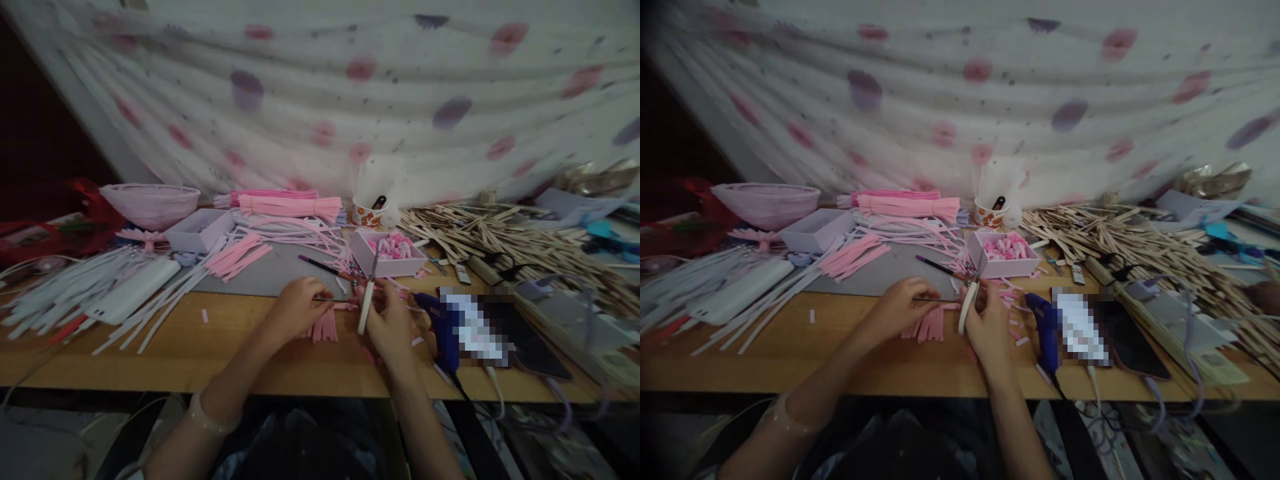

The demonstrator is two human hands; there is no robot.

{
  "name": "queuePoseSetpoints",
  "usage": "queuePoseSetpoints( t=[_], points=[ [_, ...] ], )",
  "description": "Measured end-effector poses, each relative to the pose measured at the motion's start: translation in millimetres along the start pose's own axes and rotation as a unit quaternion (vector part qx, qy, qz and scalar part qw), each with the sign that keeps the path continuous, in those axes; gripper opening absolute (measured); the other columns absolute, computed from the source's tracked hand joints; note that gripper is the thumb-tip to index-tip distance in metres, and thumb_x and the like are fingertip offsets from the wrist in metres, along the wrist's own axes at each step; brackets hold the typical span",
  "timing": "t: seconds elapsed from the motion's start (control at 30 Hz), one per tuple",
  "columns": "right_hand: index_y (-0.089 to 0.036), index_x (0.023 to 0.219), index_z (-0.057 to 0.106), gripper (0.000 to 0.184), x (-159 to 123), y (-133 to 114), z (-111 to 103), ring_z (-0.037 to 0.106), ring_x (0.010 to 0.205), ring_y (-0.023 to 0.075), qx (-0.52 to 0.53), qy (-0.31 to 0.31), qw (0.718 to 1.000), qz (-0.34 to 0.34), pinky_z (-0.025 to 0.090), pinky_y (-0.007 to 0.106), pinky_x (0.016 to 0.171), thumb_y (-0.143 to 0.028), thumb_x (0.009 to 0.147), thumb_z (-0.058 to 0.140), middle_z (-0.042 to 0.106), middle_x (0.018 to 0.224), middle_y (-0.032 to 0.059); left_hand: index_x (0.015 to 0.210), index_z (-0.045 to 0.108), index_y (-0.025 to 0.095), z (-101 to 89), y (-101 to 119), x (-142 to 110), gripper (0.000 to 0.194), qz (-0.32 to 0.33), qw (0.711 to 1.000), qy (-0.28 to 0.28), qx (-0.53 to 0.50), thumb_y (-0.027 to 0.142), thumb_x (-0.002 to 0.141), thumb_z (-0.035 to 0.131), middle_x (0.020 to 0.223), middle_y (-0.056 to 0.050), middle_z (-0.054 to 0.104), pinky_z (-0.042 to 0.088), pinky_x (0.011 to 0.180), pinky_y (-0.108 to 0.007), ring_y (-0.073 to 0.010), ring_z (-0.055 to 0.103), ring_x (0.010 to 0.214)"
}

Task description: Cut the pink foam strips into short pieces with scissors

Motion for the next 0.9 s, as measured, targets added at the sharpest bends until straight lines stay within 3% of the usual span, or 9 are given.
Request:
queuePoseSetpoints(
  t=[0.13,0.27,0.43,0.57,0.67,0.77,0.9],
  points=[
    [-0.018,0.113,0.049,0.042,-4.9,-1.4,-30.4,0.067,0.077,0.0196,0.041,0.138,0.990,-0.014,0.053,0.030,0.063,-0.038,0.078,0.060,0.067,0.093,0.0085,0.069,0.067,0.017,20.3,6.6,24.9,0.015,-0.011,0.991,-0.069,0.110,0.030,0.073,0.062,0.077,-0.011,0.066,0.043,0.073,-0.033,-0.0262,0.061,0.080],
    [-0.019,0.109,0.051,0.037,-11.2,-5.3,-38.0,0.066,0.072,0.0177,0.033,0.162,0.985,-0.040,0.053,0.027,0.061,-0.037,0.078,0.061,0.067,0.086,0.0059,0.064,0.065,0.017,34.3,7.6,37.8,0.008,-0.016,0.984,-0.098,0.147,0.020,0.069,0.061,0.075,-0.012,0.067,0.042,0.069,-0.032,-0.0265,0.061,0.077],
    [-0.018,0.108,0.053,0.037,-19.5,-12.9,-42.0,0.066,0.072,0.0177,0.026,0.196,0.977,-0.078,0.054,0.029,0.062,-0.034,0.076,0.063,0.066,0.084,0.0061,0.059,0.063,0.015,24.1,9.2,59.7,0.017,-0.025,0.995,-0.070,0.068,0.024,0.072,0.060,0.066,-0.009,0.065,0.042,0.068,-0.029,-0.0208,0.059,0.068],
    [-0.019,0.108,0.054,0.039,-23.5,-9.4,-46.8,0.067,0.073,0.0185,0.062,0.224,0.969,-0.085,0.055,0.030,0.061,-0.032,0.073,0.066,0.065,0.089,0.0053,0.079,0.066,0.013,16.0,24.6,75.1,0.020,0.018,0.996,-0.078,-0.050,0.031,0.077,0.057,0.078,-0.006,0.068,0.044,0.069,-0.026,-0.0169,0.060,0.072],
    [-0.020,0.107,0.055,0.039,-23.0,-5.4,-47.6,0.067,0.072,0.0181,0.084,0.225,0.966,-0.091,0.055,0.030,0.061,-0.031,0.072,0.067,0.066,0.089,0.0042,0.097,0.063,0.015,0.5,27.7,59.8,0.030,0.059,0.996,-0.042,-0.051,0.029,0.071,0.065,0.095,-0.006,0.066,0.045,0.075,-0.027,-0.0177,0.060,0.084],
    [-0.020,0.106,0.056,0.038,-23.5,-4.2,-48.4,0.067,0.071,0.0174,0.082,0.233,0.964,-0.098,0.055,0.029,0.060,-0.029,0.071,0.068,0.066,0.089,0.0040,0.101,0.061,0.018,3.0,15.0,20.6,0.037,0.046,0.996,-0.070,-0.041,0.034,0.069,0.067,0.099,-0.005,0.065,0.046,0.080,-0.030,-0.0201,0.060,0.091],
    [-0.019,0.107,0.056,0.040,-24.4,-8.2,-47.4,0.066,0.070,0.0173,0.058,0.232,0.965,-0.107,0.053,0.027,0.057,-0.029,0.071,0.069,0.066,0.084,0.0034,0.112,0.055,0.021,10.5,4.2,-22.4,0.052,0.040,0.998,-0.043,0.021,0.033,0.065,0.071,0.112,-0.006,0.060,0.041,0.091,-0.036,-0.0246,0.055,0.104]
  ],
)
Point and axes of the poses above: each hand's wrist, its own x-axis towards the middle knuckle, its own z-axis out of the palm, y = z × x, the point moved 9 cm from there along x, towards the middle knuckle
